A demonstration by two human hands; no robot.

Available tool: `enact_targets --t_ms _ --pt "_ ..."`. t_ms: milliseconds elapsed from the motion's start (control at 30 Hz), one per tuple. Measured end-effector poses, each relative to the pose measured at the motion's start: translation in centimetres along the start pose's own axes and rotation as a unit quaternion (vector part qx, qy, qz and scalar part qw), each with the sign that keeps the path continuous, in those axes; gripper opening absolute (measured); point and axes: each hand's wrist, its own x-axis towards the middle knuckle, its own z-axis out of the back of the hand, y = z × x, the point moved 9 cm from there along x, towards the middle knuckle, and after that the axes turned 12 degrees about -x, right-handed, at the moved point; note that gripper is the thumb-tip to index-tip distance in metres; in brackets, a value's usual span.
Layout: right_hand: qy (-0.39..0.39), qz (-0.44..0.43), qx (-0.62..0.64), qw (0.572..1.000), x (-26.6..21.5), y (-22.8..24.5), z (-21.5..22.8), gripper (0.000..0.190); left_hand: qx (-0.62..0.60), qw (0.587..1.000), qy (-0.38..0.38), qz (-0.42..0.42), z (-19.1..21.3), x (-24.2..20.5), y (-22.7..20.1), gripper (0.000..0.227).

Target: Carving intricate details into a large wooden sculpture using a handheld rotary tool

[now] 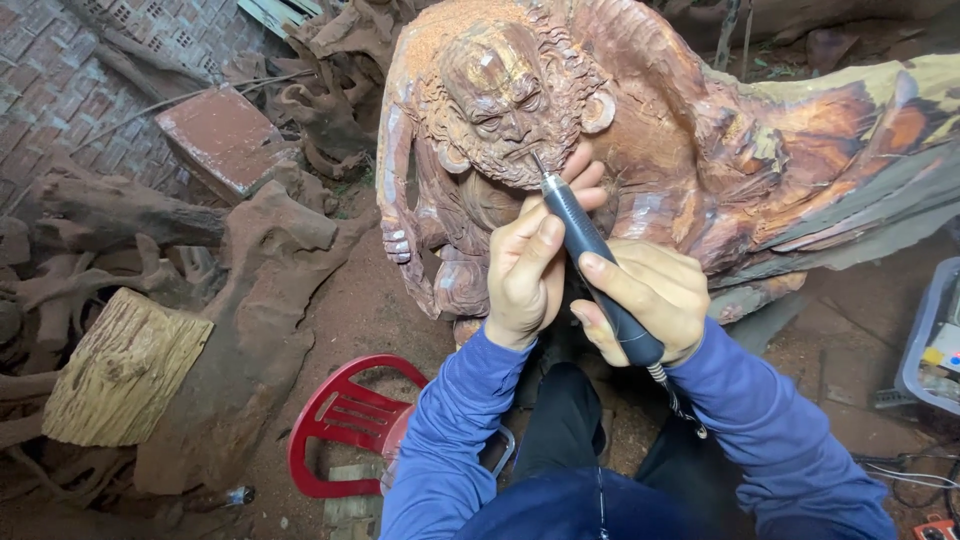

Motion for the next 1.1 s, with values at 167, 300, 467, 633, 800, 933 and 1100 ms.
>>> enact_targets --t_ms 167,300,467,633,800,933,1100 --pt "-0.001 -0.013 -0.014 1.000 -0.1 -0.1 0.2 0.030 0.056 0.998 -0.005 0.003 -0.1 -0.1 0.3 0.038" --pt "0.002 -0.019 -0.019 1.000 -0.1 -0.2 0.2 0.031 0.065 0.998 -0.009 0.003 0.0 -0.2 0.3 0.038" --pt "0.014 -0.007 0.001 1.000 0.2 0.0 0.0 0.030 0.027 1.000 -0.007 -0.008 0.2 -0.3 0.3 0.038" --pt "0.019 -0.009 -0.003 1.000 0.3 0.0 -0.1 0.029 0.015 1.000 -0.009 -0.007 0.4 -0.2 0.5 0.038" --pt "0.025 -0.011 0.019 0.999 -0.1 -0.4 0.8 0.034 -0.001 1.000 -0.018 -0.004 0.1 -0.9 0.7 0.037" --pt "0.114 -0.072 0.064 0.989 1.8 -1.3 2.9 0.038 -0.126 0.990 0.000 0.064 -0.7 -1.7 1.3 0.030" --pt "0.256 -0.134 0.096 0.953 4.6 -5.2 3.0 0.035 -0.148 0.984 -0.004 0.094 -0.9 -0.8 1.7 0.014"
